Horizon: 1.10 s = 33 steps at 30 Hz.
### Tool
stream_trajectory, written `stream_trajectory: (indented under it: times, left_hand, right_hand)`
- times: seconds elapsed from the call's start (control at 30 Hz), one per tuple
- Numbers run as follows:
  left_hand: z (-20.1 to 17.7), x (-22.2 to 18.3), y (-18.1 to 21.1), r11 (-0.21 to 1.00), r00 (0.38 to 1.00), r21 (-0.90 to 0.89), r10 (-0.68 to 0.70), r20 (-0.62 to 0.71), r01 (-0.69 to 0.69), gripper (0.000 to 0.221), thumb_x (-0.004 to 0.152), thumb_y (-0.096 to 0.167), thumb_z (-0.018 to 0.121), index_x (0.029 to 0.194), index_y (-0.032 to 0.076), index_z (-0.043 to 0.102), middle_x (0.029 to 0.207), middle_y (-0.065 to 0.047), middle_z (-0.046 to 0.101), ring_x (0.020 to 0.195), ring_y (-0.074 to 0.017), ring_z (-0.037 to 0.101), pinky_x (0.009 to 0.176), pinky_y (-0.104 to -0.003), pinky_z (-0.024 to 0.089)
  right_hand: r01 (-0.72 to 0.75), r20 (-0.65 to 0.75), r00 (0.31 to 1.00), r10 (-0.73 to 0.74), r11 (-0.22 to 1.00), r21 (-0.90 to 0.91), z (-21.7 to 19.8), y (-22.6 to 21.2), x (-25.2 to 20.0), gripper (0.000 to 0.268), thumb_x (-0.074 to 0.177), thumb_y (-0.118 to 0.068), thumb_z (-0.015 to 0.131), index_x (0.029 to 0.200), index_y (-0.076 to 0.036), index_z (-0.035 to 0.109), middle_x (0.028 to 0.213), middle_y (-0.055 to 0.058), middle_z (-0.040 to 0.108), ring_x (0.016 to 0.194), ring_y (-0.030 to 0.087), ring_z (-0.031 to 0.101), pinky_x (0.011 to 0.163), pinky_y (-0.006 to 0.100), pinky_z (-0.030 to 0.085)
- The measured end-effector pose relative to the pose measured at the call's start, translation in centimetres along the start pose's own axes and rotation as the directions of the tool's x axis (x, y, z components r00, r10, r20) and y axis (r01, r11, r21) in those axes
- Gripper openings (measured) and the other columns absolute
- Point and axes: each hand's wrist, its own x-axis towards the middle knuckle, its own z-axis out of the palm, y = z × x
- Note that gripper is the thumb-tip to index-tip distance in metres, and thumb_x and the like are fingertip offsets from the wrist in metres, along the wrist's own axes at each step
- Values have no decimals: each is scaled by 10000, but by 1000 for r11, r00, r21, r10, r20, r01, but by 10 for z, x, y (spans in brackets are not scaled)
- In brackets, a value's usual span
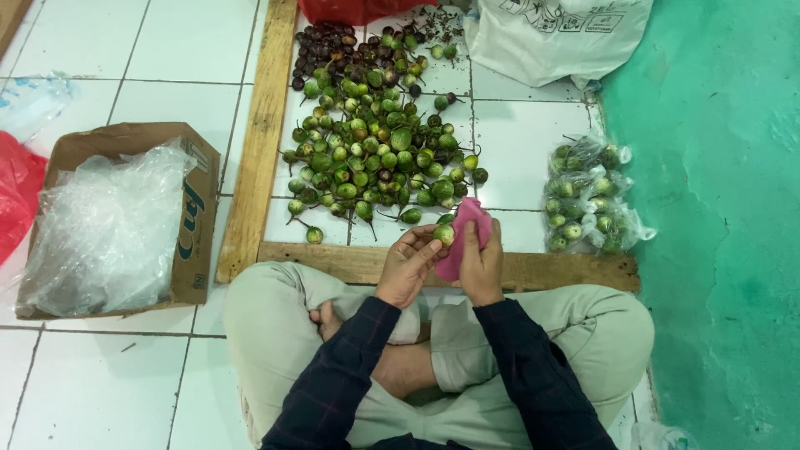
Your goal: Manually cleaning small green fruits with a cloth and placing them into individual plastic bags while sitting on the floor.
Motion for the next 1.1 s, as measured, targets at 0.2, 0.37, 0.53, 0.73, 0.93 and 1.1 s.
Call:
stream_trajectory:
  times: [0.2,0.37,0.53,0.73,0.93,1.1]
  left_hand:
    - [-21,7,-13,978,995,199,77,-65,-63,317,948,102,770,1227,-14,673,1112,-143,717,1063,-230,693,928,-360,575]
    - [-36,17,-11,962,977,250,148,-150,-107,261,938,102,775,1171,29,683,1055,-71,717,976,-159,699,885,-315,583]
    - [-54,29,18,921,938,337,276,-212,-194,228,935,86,772,1138,56,674,1059,-36,724,952,-115,695,867,-278,577]
    - [-67,20,54,712,961,702,190,-199,5,313,858,76,823,1138,46,687,1072,-120,692,967,-189,685,841,-358,594]
    - [-86,16,56,97,983,979,32,-182,178,404,802,-28,721,1187,92,700,1150,-140,604,1104,-359,680,910,-445,605]
    - [-78,10,50,-132,982,980,-94,-162,149,392,838,-103,644,1216,-3,622,1183,-238,580,1164,-447,630,868,-480,609]
  right_hand:
    - [144,125,984,-127,980,-139,12,-30,-11,263,1112,-180,449,1093,2,636,947,186,601,954,406,601,910,489,458]
    - [290,194,949,-251,933,-212,18,-23,-21,233,1081,-194,509,1055,-28,671,964,167,664,917,378,625,889,445,486]
    - [165,348,928,-132,984,-65,15,-33,-16,335,1083,-271,480,1011,-24,694,923,171,707,839,360,677,796,440,551]
    - [-90,304,951,61,993,81,-2,-50,5,370,1109,-281,439,818,-108,590,669,74,619,648,177,565,676,354,499]
    - [-183,185,967,177,983,16,-32,2,17,425,1142,-360,369,821,-159,561,668,-8,585,627,132,529,675,303,464]
    - [-151,170,976,135,985,88,-35,15,22,402,1153,-292,386,849,-123,589,744,13,602,730,128,539,737,311,471]
